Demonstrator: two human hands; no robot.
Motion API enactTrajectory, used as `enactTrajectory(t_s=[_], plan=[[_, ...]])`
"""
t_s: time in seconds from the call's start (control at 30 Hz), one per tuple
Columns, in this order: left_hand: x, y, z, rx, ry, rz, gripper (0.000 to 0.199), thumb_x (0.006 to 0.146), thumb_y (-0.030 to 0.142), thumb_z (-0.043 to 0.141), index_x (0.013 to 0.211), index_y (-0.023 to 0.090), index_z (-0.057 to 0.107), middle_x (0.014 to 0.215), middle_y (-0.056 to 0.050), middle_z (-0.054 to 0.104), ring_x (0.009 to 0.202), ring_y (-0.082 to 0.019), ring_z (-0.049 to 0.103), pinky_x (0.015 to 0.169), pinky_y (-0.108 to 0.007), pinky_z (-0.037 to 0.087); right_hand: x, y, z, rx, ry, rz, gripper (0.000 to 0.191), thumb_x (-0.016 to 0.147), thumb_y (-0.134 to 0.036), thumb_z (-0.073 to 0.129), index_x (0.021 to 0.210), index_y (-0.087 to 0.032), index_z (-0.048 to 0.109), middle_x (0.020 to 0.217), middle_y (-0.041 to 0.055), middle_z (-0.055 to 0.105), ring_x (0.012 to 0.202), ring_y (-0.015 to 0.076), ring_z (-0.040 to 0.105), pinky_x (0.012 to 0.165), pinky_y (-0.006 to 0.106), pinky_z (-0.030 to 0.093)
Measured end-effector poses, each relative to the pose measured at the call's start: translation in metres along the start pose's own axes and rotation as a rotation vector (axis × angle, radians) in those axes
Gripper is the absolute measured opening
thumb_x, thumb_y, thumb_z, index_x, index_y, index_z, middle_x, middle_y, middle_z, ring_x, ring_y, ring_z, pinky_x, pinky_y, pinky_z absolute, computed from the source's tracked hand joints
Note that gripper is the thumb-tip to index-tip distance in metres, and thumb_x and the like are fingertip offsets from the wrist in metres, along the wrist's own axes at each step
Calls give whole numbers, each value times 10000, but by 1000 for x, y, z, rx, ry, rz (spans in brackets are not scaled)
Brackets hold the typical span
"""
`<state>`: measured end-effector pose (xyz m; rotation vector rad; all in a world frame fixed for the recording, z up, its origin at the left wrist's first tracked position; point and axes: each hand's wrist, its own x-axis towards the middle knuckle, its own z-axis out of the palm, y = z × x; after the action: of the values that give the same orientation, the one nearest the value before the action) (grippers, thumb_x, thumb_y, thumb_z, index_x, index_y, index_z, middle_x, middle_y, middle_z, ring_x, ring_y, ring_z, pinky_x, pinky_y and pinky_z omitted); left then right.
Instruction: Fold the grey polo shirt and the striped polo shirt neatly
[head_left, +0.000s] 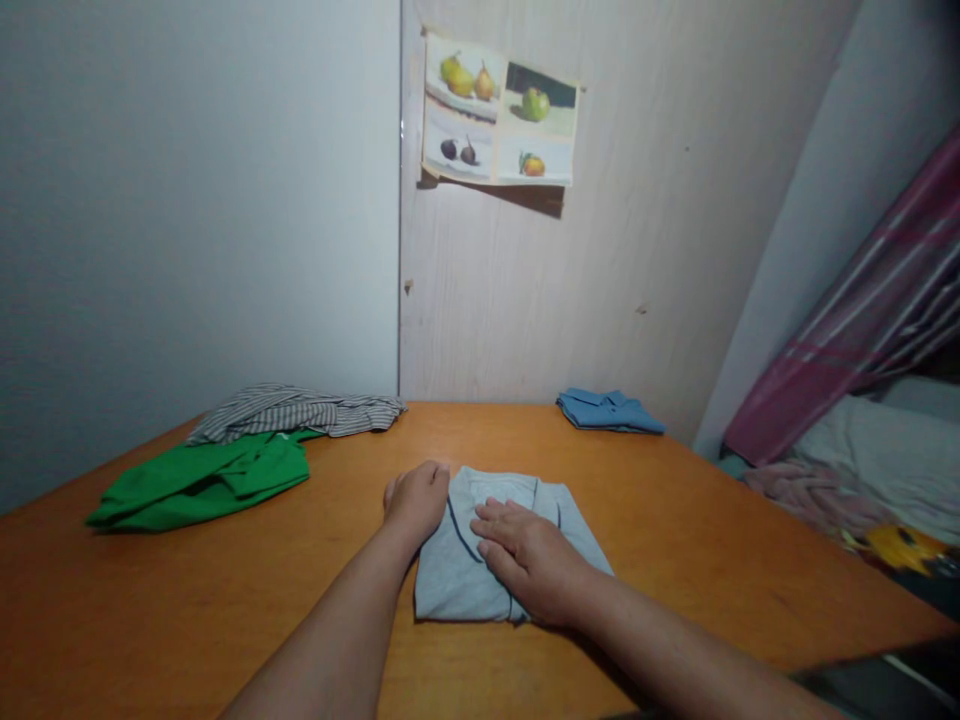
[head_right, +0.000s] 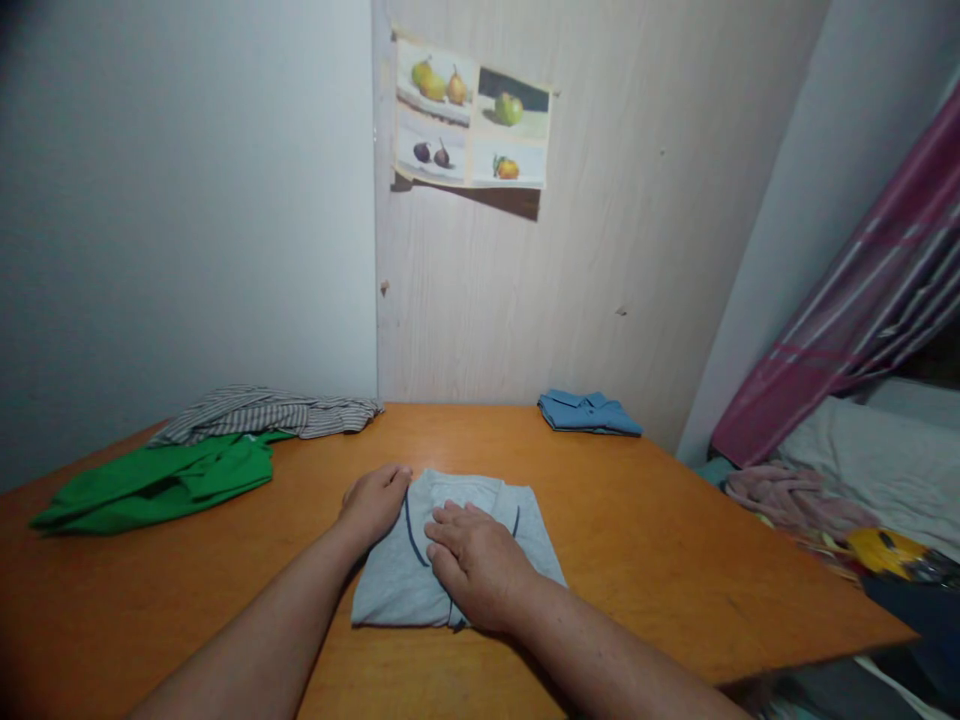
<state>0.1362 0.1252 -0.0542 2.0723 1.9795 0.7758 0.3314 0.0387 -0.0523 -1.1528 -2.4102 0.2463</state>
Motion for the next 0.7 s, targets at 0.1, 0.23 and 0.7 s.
enactTrajectory(t_s=[0.1, 0.23, 0.7], plan=[[3, 3, -1, 39, -43, 12, 499, 977, 509, 327, 903, 250, 747, 1016, -85, 772, 960, -270, 686, 794, -344, 438, 1, -1, 0, 2, 1, -6, 408, 992, -304, 455, 1329, -197, 656, 1449, 118, 560, 1378, 262, 491, 1188, 474, 320], [7, 7, -4, 55, -89, 6, 517, 930, 602, 369, 811, 284, 758, 972, -78, 783, 962, -309, 695, 803, -386, 455, 2, -2, 0, -5, 1, -12, 411, 999, -307, 441, 1331, -189, 653, 1442, 117, 569, 1378, 259, 491, 1189, 463, 317], [22, 5, 11, 51, -34, -94, 355, 911, 483, 446, 798, 242, 682, 985, -100, 770, 1064, -341, 648, 976, -556, 371, 2, -2, -2, 32, -9, 9, 438, 990, -310, 441, 1369, -180, 620, 1471, 122, 539, 1403, 253, 460, 1196, 438, 306]])
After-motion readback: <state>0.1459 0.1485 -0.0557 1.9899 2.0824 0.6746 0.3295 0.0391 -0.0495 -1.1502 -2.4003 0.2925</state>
